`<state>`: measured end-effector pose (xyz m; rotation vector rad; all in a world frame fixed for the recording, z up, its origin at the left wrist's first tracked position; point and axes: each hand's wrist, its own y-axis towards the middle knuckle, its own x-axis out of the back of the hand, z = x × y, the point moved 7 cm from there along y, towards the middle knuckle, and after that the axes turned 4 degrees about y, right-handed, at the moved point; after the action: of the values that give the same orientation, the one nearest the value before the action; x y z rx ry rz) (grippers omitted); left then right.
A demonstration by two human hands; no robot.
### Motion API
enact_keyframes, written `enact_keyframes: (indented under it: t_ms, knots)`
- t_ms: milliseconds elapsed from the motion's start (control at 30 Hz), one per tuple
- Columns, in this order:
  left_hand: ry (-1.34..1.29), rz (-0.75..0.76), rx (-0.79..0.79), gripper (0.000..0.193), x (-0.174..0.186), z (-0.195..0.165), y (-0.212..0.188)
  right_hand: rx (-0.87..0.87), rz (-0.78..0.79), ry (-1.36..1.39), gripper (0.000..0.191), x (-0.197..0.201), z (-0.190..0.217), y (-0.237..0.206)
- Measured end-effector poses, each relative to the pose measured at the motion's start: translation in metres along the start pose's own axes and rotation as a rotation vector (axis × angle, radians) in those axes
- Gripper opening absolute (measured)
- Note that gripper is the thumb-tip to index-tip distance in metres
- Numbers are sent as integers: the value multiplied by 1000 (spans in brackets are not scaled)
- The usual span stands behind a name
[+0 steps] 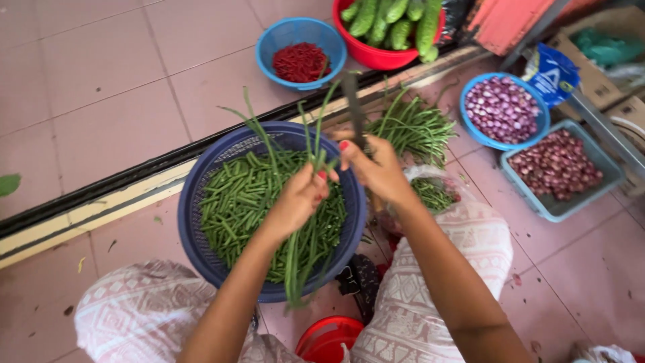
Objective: The person sits on the floor and uses a knife to cut long green beans into shorter pieces. The cut pieces are placed into a blue basket, while the trimmed ends are discarded into a plastic bag.
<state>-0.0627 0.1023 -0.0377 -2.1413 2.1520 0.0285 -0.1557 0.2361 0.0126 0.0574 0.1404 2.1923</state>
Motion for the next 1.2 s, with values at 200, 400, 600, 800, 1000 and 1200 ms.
enact_keyframes:
  t_ms: [200, 400, 600, 800, 1000, 1200]
  knots:
    - [689, 19, -61, 36, -19, -24, -2, -15, 26, 40, 29, -10, 2, -4]
    - [914, 24, 145, 48, -27, -38, -7, 207, -128, -181, 12, -18, 3, -5]
    - [1035, -61, 188, 47, -23, -48, -14, 139, -66, -198, 13, -17, -5, -2]
    - [1062, 4, 98, 42, -22, -40, -19, -111, 145, 204, 17, -23, -26, 0]
    - [1027, 4, 89, 33, -16, -36, -20, -153, 154, 207, 21, -26, -30, 1]
    - [1101, -84, -13, 24, 0, -35, -14, 0, 128, -81, 18, -27, -30, 0]
